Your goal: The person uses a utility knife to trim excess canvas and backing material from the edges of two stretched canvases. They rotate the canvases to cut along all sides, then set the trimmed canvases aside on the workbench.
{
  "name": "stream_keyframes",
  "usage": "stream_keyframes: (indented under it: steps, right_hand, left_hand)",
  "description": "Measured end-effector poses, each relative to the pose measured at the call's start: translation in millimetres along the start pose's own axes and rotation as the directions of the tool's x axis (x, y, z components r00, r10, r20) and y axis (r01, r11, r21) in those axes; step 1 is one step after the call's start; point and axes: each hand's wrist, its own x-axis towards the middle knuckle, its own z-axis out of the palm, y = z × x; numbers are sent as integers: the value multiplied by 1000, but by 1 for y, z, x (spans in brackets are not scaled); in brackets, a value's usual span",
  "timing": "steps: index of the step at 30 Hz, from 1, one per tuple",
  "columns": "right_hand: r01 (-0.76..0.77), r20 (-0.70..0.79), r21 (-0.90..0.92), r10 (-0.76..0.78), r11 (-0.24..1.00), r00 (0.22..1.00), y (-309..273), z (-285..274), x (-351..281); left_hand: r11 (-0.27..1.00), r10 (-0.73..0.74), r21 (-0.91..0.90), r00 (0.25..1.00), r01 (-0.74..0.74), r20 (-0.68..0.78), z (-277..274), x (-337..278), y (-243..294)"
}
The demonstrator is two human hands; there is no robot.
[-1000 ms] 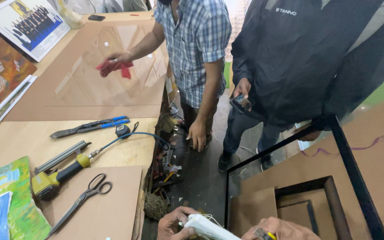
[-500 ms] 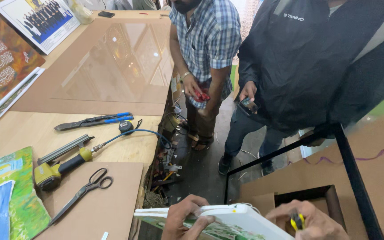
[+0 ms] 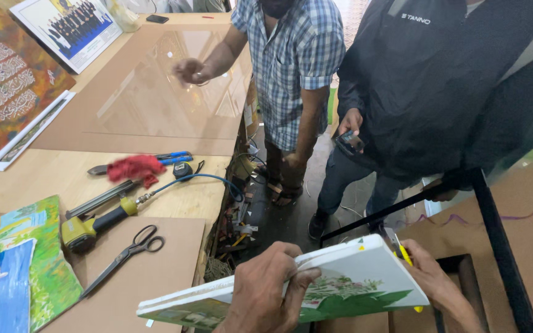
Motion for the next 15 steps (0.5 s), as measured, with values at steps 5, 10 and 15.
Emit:
stream_keyframes:
  steps: [5, 10, 15]
  right_hand:
    - [193, -35, 14, -192, 981, 981, -17, -5, -23]
    - [80, -160, -197, -112, 977, 981, -45, 16, -50]
    - [3, -77, -232, -21, 973, 997, -47, 58, -89]
  left_hand:
    - [997, 16, 70, 1000, -16, -6, -17, 10, 20]
    - [991, -62, 120, 997, 67, -40, -59, 9, 34]
    - [920, -163, 349, 984, 180, -78, -119, -7, 58]
